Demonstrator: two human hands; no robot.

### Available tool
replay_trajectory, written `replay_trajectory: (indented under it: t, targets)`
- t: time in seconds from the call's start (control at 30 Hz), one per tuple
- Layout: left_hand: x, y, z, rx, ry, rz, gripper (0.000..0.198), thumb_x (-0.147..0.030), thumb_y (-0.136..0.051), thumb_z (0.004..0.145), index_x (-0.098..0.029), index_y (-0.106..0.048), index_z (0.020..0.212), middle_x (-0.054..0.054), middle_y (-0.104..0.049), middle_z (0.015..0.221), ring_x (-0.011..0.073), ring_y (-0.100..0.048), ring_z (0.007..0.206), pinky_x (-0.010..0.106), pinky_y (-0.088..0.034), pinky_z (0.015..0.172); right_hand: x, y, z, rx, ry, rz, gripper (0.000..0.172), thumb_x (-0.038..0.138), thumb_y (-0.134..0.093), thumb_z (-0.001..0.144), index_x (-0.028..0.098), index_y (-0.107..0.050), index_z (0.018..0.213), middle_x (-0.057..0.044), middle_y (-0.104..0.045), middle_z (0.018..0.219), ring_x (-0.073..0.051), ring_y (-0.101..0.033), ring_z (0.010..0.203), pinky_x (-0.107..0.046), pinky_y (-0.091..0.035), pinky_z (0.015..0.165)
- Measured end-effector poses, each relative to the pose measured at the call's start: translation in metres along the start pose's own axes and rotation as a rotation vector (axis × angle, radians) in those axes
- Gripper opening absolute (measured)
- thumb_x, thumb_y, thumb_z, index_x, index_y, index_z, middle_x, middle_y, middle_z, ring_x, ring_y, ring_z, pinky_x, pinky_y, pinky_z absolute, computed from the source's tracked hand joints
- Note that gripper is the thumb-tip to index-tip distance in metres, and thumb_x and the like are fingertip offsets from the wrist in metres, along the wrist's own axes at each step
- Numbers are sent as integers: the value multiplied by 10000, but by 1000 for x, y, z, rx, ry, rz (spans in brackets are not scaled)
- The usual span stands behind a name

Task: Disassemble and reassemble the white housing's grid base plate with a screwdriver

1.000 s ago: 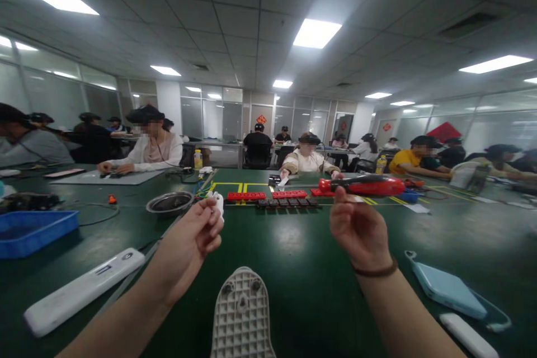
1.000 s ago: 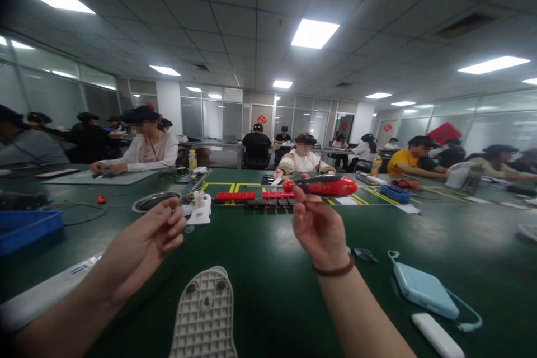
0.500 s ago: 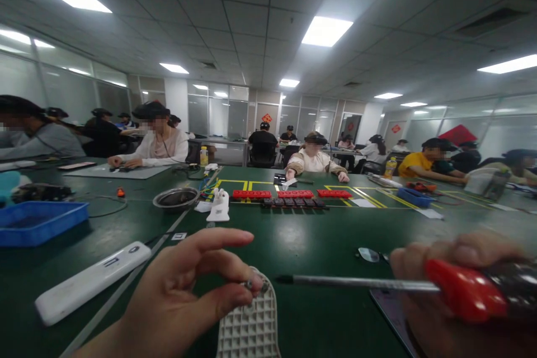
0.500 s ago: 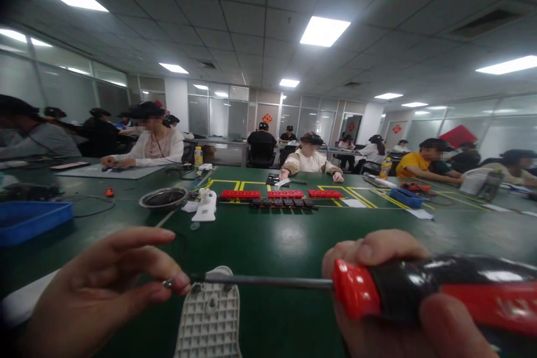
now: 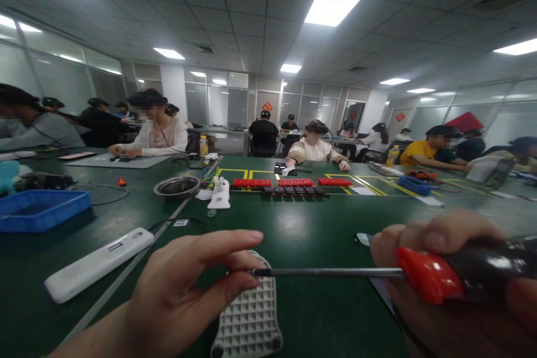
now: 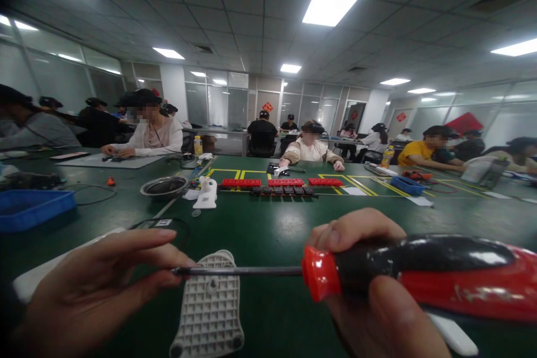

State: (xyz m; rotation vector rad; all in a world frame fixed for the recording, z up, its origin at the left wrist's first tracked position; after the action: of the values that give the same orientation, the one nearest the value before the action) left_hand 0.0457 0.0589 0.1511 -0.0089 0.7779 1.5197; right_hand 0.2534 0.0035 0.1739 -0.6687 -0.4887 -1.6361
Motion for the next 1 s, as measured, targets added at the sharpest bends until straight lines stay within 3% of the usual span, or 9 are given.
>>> replay_trajectory:
  t: [0.1,0.33,0.57,0.73,0.87,1.0]
  targets:
    - [1,0,-1,-2,-28,115,555,-138,-578,741,-431,-382,1169,-94,-662,820,96,-629,748,206,-504,729,1,2,9,-55,23,152,231,444,-631,689,234,-554,745,-4,-427,626,-122,-420,491,-234,-296,378]
    - [-2,1,5,-38,-90,309,538,-122,-607,705,-377,-433,1145,-80,-667,810,92,-626,707,184,-471,687,-28,-6,19,87,-78,230,212,377,-639,713,207,-523,765,38,-394,528,-74,-322,413,-184,-203,343]
    - [9,-2,9,22,-36,270,488,-141,-553,743,-314,-432,1183,-43,-667,793,113,-622,701,217,-476,688,-21,-5,19,224,31,85,206,377,-623,733,209,-528,804,-5,-462,711,-110,-434,550,-237,-332,444]
    - [7,-1,10,16,-70,268,455,-136,-530,759,-304,-433,1171,-55,-650,806,82,-612,710,186,-465,697,-30,-4,21,162,1,207,190,336,-623,721,183,-529,784,2,-441,697,-88,-400,514,-211,-298,408]
    - [14,-3,12,53,-40,260,459,-159,-537,761,-311,-421,1178,-47,-644,858,82,-605,732,173,-464,677,-37,-8,23,142,-44,267,185,319,-624,718,177,-526,783,15,-427,634,-75,-364,481,-183,-262,383]
    - [20,-2,12,-2,23,176,438,-236,-556,756,-332,-439,1166,-39,-642,873,98,-600,753,180,-454,656,-39,-10,23,144,-53,271,197,332,-630,711,182,-524,781,27,-417,581,-81,-358,471,-180,-252,384]
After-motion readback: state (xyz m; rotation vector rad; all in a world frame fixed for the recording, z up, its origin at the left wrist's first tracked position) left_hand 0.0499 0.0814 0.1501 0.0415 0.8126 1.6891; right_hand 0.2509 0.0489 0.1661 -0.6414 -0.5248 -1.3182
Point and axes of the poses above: each hand's wrist, its own z-axis towards the middle knuckle, its own y-axis out of the back of the hand, x = y × z, the point moved 7 cm from there along z, towards the middle knuckle
